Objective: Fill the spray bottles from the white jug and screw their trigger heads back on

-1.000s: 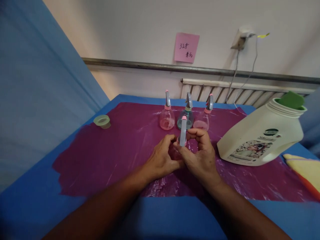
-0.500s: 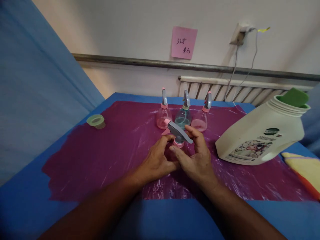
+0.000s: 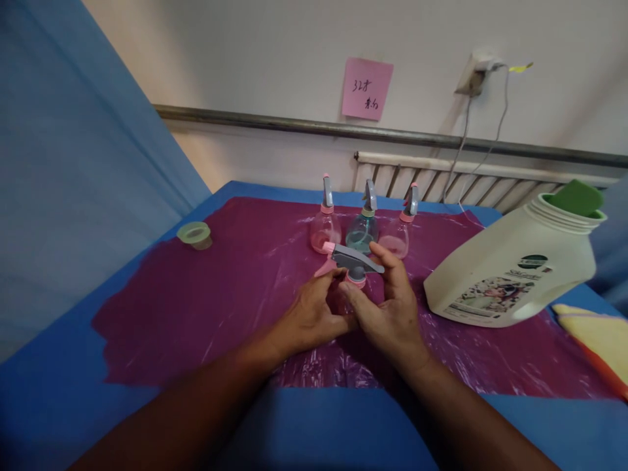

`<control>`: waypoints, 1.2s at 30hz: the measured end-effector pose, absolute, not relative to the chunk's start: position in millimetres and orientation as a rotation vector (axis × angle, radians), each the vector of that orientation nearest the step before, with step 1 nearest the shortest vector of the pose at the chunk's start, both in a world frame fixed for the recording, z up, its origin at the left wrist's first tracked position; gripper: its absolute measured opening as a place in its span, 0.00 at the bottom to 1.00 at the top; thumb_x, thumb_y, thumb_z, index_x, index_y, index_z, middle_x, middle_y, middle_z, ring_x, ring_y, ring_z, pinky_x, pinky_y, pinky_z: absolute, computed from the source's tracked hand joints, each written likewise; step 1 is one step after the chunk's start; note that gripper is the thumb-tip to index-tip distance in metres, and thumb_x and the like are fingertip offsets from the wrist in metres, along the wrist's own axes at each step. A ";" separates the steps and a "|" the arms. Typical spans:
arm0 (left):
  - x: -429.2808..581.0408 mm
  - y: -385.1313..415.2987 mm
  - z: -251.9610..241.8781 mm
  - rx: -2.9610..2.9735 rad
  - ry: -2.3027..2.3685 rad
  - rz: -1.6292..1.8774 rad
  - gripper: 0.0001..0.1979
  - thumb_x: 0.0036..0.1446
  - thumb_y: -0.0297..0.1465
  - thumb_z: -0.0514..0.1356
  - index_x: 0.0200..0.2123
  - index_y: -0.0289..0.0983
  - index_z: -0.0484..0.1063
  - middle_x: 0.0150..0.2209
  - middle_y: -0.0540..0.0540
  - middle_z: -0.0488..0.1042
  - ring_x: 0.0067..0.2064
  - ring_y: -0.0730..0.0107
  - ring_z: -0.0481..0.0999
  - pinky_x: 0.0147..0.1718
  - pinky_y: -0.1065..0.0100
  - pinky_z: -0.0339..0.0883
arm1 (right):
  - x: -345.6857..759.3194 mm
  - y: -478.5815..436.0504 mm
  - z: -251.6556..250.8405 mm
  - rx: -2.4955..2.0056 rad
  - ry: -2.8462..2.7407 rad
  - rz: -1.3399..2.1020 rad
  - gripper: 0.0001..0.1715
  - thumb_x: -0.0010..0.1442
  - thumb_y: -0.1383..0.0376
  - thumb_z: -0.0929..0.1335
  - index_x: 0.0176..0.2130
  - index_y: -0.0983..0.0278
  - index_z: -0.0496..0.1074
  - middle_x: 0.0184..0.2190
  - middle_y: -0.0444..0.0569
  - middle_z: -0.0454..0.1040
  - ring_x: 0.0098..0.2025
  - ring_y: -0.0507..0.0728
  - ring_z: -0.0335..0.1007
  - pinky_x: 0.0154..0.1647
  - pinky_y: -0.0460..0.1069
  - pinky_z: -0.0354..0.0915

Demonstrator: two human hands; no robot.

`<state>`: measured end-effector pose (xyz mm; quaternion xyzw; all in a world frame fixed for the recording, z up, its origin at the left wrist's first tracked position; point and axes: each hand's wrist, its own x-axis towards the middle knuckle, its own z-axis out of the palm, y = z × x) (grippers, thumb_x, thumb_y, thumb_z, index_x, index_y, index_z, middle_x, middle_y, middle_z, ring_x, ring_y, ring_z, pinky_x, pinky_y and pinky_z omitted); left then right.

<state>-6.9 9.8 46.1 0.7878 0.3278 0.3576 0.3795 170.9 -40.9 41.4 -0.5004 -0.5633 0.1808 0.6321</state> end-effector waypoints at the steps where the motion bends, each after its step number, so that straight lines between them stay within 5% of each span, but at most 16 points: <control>1: -7.2 9.7 44.6 2.024 0.825 0.909 0.39 0.58 0.43 0.82 0.69 0.49 0.77 0.61 0.40 0.83 0.59 0.40 0.87 0.60 0.40 0.84 | 170.2 -40.5 41.6 -1.132 -1.270 0.414 0.44 0.70 0.57 0.81 0.77 0.47 0.70 0.69 0.54 0.78 0.67 0.65 0.81 0.74 0.70 0.76; 7: -10.7 11.1 41.9 1.975 0.765 0.918 0.40 0.57 0.44 0.83 0.69 0.50 0.74 0.63 0.41 0.81 0.65 0.40 0.83 0.63 0.41 0.81 | 169.5 -43.5 43.9 -1.047 -1.294 0.463 0.44 0.74 0.60 0.77 0.81 0.46 0.67 0.59 0.50 0.81 0.60 0.60 0.81 0.67 0.62 0.79; 14: -8.8 10.0 41.6 2.027 0.798 0.896 0.38 0.57 0.42 0.82 0.67 0.49 0.74 0.62 0.41 0.81 0.65 0.38 0.83 0.64 0.38 0.80 | 172.1 -38.2 44.8 -1.095 -1.238 0.422 0.42 0.67 0.61 0.82 0.75 0.47 0.74 0.51 0.46 0.81 0.54 0.59 0.81 0.65 0.61 0.79; 19: -8.6 9.3 40.6 2.029 0.789 0.900 0.45 0.58 0.44 0.82 0.74 0.47 0.69 0.69 0.37 0.80 0.70 0.35 0.81 0.68 0.36 0.77 | 171.7 -45.4 46.1 -1.110 -1.196 0.554 0.53 0.66 0.59 0.83 0.81 0.48 0.67 0.57 0.52 0.85 0.53 0.63 0.87 0.62 0.65 0.83; 24: -9.0 8.8 42.0 2.023 0.758 0.921 0.38 0.60 0.42 0.80 0.69 0.47 0.72 0.65 0.38 0.81 0.67 0.36 0.83 0.66 0.37 0.79 | 174.8 -40.2 41.7 -1.026 -1.284 0.489 0.51 0.68 0.61 0.81 0.81 0.46 0.66 0.60 0.50 0.85 0.63 0.62 0.85 0.70 0.65 0.79; 31: -9.2 9.2 43.1 2.030 0.722 0.916 0.38 0.59 0.40 0.79 0.70 0.47 0.72 0.65 0.38 0.81 0.67 0.37 0.82 0.68 0.37 0.78 | 175.6 -40.7 44.0 -1.134 -1.263 0.370 0.30 0.66 0.59 0.81 0.65 0.53 0.84 0.58 0.51 0.88 0.59 0.64 0.87 0.67 0.65 0.82; 36: -8.9 8.8 45.2 2.015 0.801 0.861 0.43 0.57 0.47 0.83 0.70 0.47 0.73 0.66 0.40 0.81 0.67 0.39 0.82 0.70 0.38 0.76 | 173.0 -60.1 74.0 -1.152 -1.205 0.214 0.19 0.66 0.61 0.82 0.56 0.55 0.88 0.50 0.49 0.90 0.48 0.62 0.89 0.52 0.59 0.86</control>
